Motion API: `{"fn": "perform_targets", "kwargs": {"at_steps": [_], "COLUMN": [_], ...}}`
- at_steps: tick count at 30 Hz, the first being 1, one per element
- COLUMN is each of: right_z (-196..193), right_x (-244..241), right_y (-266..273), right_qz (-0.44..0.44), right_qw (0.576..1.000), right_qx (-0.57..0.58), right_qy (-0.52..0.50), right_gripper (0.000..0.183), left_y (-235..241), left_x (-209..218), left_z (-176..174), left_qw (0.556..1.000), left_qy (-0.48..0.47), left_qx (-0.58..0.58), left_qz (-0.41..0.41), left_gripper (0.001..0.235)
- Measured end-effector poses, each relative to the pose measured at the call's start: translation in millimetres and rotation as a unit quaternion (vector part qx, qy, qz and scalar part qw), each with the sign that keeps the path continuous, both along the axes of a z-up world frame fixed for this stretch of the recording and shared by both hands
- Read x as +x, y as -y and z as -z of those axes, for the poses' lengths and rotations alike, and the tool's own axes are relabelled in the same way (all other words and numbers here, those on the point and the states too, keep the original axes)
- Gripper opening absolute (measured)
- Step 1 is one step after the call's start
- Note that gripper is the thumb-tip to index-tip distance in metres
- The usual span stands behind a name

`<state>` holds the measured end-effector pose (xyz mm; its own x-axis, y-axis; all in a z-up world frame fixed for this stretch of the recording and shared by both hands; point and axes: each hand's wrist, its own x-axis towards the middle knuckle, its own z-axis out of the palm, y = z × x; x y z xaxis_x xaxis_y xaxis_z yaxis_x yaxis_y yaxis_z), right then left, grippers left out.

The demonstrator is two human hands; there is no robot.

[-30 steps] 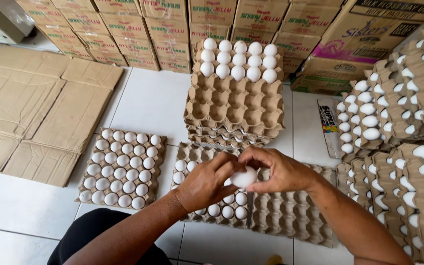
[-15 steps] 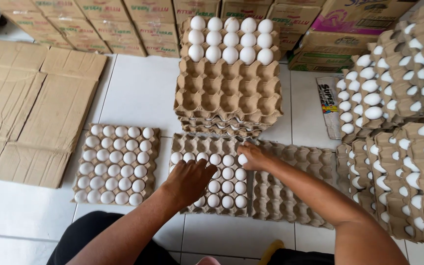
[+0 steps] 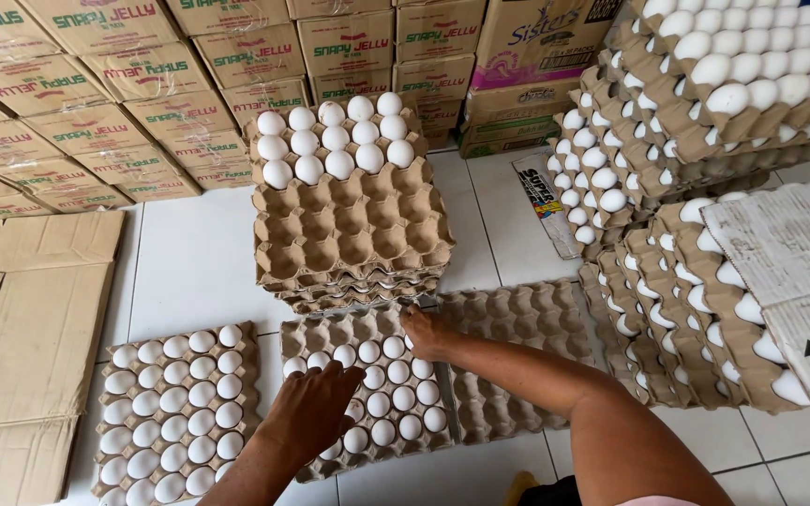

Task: Checking and sorting eggs from cardboard trays in a warehouse.

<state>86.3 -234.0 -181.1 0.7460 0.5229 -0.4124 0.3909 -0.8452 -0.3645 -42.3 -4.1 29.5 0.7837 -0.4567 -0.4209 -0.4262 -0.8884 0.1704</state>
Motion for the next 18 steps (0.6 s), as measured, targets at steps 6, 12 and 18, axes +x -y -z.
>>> {"fn": "perform_targets", "kwargs": {"at_steps": [6,12,18], "right_z": [52,34,10], "right_x": [7,-1,-9], "right_y": [3,4,6], "right_qz": [-0.018,-0.054,-0.09], "right_qw": [1.0,0.997,0.991], "right_qx": [0.001,0.011,-0.012], "right_qy": [0.025,0.045,0.102], "right_gripper": [0.062,0.056,0.063], "left_y": [5,10,5], "left_x": [0,-2,-6], "left_z": [1,-6,-22], "left_qw": [1.0,1.0,0.999], "left_qy": [-0.008,-0.012,-0.018], "left_qx": [0.009,-0.009,-0.033], "left_qz": [0.009,0.004,-0.015], "left_gripper": [0.066,0.062,0.066]}}
